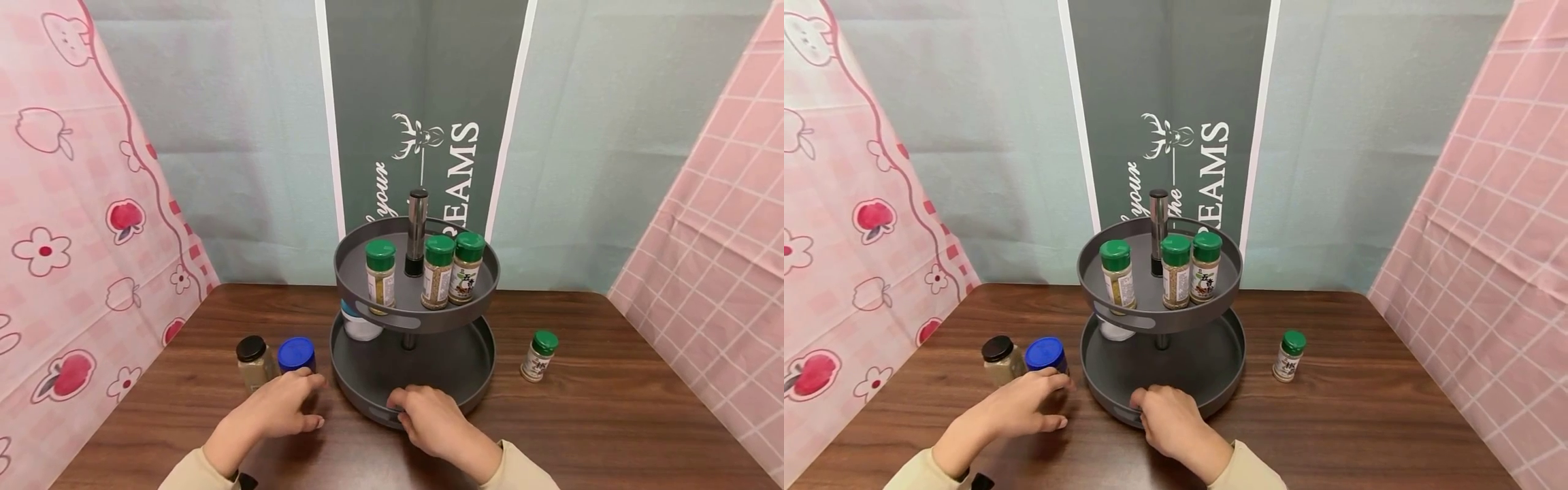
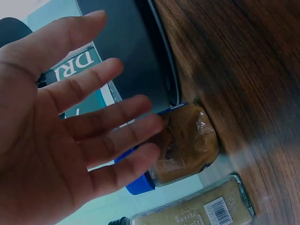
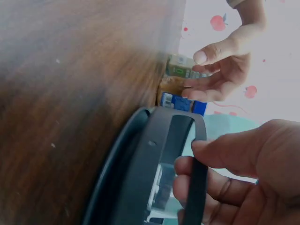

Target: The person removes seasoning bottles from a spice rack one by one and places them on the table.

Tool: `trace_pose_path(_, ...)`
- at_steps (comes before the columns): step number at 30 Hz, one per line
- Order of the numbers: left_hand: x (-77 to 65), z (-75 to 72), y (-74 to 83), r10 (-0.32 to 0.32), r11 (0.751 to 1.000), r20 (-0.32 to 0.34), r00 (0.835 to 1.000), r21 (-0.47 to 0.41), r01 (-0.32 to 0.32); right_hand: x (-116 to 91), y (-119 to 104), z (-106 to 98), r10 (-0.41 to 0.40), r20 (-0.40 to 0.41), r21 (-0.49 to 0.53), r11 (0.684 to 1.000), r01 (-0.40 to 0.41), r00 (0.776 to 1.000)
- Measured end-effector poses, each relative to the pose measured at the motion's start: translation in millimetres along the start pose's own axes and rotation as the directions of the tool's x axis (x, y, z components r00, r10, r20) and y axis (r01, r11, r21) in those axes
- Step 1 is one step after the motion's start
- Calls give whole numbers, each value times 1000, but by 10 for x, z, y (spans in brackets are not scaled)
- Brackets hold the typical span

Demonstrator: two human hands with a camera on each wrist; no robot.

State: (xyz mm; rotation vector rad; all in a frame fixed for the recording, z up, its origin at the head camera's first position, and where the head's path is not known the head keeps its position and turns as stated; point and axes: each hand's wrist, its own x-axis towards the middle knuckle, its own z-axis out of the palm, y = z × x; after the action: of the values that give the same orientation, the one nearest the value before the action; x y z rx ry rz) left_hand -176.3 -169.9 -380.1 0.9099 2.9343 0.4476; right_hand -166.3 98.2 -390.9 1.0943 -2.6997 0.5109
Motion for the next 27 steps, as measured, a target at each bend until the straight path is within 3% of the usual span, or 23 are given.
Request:
trace_pose_path(13, 33, 42, -23, -22, 1000, 8, 1000, 6, 22, -17, -8, 63, -11, -58, -50, 999, 9, 998)
trace_pose_path(22, 51, 93, 37, 41, 999, 5, 999, -19, -41, -70, 50, 30, -21, -68, -54, 998, 18, 997)
trace_pose_path(27, 57, 121, 103, 40, 998, 29, 999, -43, -39, -141, 112, -4, -14, -85, -59, 998, 9, 996)
